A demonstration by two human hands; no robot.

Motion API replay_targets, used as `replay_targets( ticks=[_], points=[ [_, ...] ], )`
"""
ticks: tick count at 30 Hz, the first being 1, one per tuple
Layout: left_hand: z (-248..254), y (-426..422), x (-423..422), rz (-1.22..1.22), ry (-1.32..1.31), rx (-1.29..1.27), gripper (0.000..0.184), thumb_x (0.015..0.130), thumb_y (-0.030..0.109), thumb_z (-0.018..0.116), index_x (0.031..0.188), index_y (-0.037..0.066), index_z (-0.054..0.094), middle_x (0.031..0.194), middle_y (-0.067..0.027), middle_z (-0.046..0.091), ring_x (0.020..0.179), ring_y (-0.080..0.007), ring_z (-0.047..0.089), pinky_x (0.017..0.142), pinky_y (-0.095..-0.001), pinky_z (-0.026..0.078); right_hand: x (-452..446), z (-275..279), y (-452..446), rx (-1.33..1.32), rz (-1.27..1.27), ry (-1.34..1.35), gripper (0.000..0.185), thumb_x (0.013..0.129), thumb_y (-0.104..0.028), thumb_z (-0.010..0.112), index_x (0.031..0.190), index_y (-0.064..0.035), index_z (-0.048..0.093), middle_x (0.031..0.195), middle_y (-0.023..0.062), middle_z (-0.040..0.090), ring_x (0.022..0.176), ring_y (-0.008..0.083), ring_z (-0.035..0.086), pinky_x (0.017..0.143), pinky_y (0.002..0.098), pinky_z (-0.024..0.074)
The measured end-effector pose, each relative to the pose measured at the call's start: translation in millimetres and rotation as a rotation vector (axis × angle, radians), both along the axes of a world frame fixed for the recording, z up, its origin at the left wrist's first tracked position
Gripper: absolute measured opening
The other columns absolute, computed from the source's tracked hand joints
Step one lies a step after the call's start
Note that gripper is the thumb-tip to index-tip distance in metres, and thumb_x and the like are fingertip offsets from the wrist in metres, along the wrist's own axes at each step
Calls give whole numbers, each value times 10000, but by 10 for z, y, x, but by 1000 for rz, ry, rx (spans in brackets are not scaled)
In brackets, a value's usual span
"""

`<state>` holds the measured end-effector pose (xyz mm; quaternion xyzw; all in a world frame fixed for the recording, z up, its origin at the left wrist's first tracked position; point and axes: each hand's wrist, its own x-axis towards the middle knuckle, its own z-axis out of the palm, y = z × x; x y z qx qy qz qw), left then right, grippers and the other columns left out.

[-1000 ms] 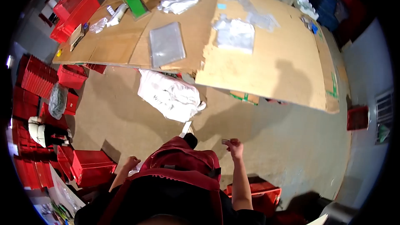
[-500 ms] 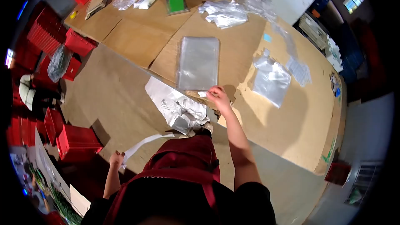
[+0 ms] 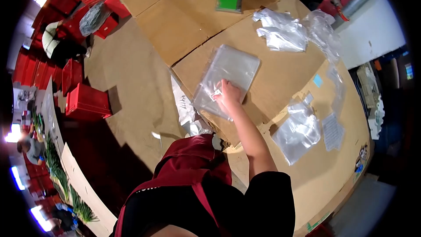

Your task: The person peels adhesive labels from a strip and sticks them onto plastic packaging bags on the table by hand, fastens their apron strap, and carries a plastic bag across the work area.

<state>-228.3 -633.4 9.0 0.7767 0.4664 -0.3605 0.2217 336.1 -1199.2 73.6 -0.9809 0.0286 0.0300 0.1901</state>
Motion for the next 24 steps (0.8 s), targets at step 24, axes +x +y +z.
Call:
replay_targets(
  ticks=[24],
  points=[
    [1092,-1377,3753,-365,-635,-111,142,763,112,533,756,-30,536,571,-120,528,511,-148,505,491,-302,411,380,-160,-710,70,-23,-368,296,763,-303,600,1000,-127,581,1104,25,525,1055,218,451,939,445,237]
  ],
)
